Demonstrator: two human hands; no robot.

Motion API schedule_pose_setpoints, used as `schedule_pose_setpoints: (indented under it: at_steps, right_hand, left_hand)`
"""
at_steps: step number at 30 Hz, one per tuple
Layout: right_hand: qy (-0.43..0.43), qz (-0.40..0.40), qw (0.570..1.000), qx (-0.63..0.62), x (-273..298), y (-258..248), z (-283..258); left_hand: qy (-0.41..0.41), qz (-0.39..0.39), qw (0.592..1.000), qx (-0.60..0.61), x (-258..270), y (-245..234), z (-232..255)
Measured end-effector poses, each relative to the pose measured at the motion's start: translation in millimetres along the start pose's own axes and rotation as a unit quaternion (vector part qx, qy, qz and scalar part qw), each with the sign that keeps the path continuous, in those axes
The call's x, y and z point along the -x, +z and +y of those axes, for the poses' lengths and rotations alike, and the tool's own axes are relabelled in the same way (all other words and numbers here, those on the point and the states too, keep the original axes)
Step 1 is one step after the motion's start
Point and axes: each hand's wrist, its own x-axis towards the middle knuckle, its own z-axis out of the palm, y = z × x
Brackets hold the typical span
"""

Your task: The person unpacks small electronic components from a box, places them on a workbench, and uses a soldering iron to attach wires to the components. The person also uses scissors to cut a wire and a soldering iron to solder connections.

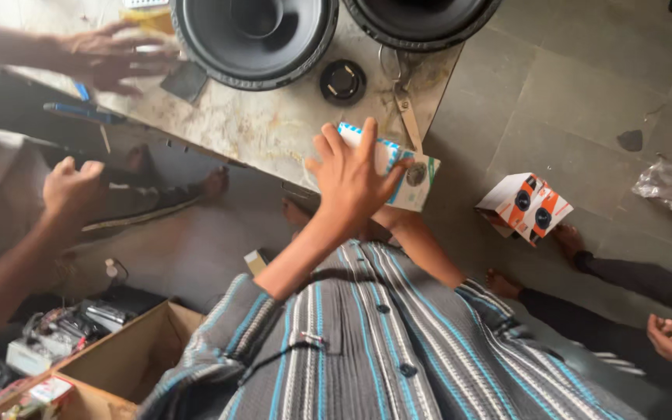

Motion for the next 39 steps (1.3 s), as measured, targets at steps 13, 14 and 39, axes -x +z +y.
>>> schedule_pose_setpoints:
  at_steps: [13, 14, 39]
  right_hand:
    - [0.055, 0.016, 0.989, -0.139, -77, 48, -35]
    - [0.060, 0.032, 0.981, -0.182, -94, 45, -39]
    - [-0.037, -0.068, 0.997, -0.017, -172, 44, -115]
  left_hand:
    - [0.053, -0.020, 0.993, 0.103, -30, -20, -64]
    - [0.048, -0.033, 0.993, 0.104, -42, -21, -66]
    - [-0.226, -0.192, 0.727, 0.619, -28, 18, -146]
